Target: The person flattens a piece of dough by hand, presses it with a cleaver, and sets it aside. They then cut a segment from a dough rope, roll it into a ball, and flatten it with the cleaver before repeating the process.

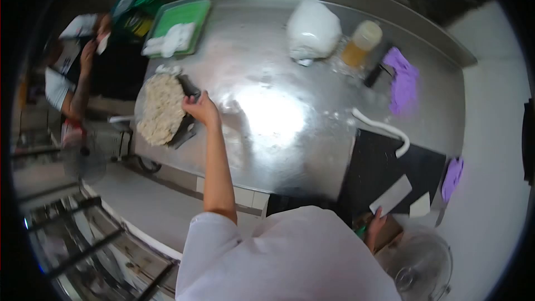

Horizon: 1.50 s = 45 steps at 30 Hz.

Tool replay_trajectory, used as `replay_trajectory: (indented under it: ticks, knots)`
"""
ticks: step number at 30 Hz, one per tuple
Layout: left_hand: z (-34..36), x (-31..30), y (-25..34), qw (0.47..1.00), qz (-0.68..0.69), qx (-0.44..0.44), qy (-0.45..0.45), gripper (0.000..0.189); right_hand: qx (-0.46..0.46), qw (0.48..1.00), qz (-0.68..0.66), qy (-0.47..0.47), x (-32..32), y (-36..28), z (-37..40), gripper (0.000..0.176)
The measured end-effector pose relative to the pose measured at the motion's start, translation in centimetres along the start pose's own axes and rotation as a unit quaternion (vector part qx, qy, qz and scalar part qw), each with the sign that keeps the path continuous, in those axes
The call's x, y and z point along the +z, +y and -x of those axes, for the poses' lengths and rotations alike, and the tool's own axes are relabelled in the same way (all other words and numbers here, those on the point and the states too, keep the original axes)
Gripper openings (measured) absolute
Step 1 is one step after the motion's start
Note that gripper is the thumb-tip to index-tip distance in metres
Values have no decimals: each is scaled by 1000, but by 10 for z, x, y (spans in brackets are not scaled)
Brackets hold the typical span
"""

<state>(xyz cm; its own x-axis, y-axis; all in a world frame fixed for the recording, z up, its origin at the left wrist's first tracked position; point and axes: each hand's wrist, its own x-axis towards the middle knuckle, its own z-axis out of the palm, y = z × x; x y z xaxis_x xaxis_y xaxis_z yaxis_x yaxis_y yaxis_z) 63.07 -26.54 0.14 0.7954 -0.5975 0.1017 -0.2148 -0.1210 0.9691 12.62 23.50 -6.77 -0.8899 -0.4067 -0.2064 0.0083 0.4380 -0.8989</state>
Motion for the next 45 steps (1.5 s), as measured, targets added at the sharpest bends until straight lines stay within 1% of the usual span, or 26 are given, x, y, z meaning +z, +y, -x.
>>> replay_trajectory:
  ticks: [1,2,3,4,5,6,7,9,11,12,14,16,18,20,23,24,25,27,28,30,31,33,35,36,40,45]
  knots:
    - [35,7,-9,998,-15,34,-41,71,64,997,-47,10,4,-9,3,29]
    - [74,11,-6,995,-23,30,-89,67,107,992,-69,-1,-2,-2,-2,27]
    - [116,14,-2,989,-31,24,-142,62,127,990,-55,14,-5,-2,-3,25]
    - [156,17,-4,977,-45,58,-202,59,176,982,-68,2,-15,-1,-4,22]
    - [195,18,-3,960,-56,95,-258,55,160,985,-63,-9,-19,-6,-3,21]
    - [239,18,7,942,-32,94,-322,49,159,986,-55,-2,-21,-11,0,21]
    - [279,14,18,906,-29,40,-419,50,146,986,-78,4,-23,-12,3,21]
    - [353,22,-7,825,30,168,-539,40,119,990,-74,0,-30,-26,6,23]
    - [416,22,28,736,19,230,-637,37,111,992,-55,26,-39,-31,7,22]
    - [445,29,32,708,58,256,-656,40,114,992,-56,25,-46,-24,2,22]
    - [495,54,54,692,49,327,-642,47,-12,998,40,45,-62,-4,-7,27]
    - [538,86,70,700,30,334,-631,53,5,998,57,19,-79,-11,-11,29]
    - [568,118,81,706,-10,384,-595,56,24,997,74,-11,-96,-28,-18,30]
    - [573,153,64,692,-28,393,-605,50,-56,993,98,-45,-101,-49,-27,28]
    - [554,158,59,663,4,425,-616,37,-47,985,145,-79,-109,-79,-46,26]
    - [541,143,68,675,37,406,-615,30,-96,980,148,-88,-114,-67,-57,27]
    - [526,130,56,664,32,407,-626,31,-94,981,146,-91,-114,-76,-66,27]
    - [501,99,40,656,22,407,-635,31,-75,965,187,-169,-109,-104,-80,30]
    - [491,80,36,655,32,396,-642,33,-76,963,188,-177,-102,-104,-88,30]
    - [476,67,32,662,40,384,-642,35,-198,936,215,-196,-85,-104,-105,30]
    - [470,62,27,664,39,380,-643,35,-201,933,217,-203,-76,-115,-109,30]
    - [464,57,18,674,37,372,-638,36,-180,909,258,-275,-60,-137,-114,30]
    - [458,64,11,639,37,419,-644,30,-196,893,293,-279,-47,-143,-114,28]
    - [457,65,11,636,31,426,-643,24,-204,883,318,-279,-42,-149,-113,27]
    - [453,82,15,622,16,439,-648,21,-236,855,374,-272,-34,-160,-106,24]
    - [453,100,32,600,73,465,-647,21,-207,840,427,-262,-29,-171,-87,21]
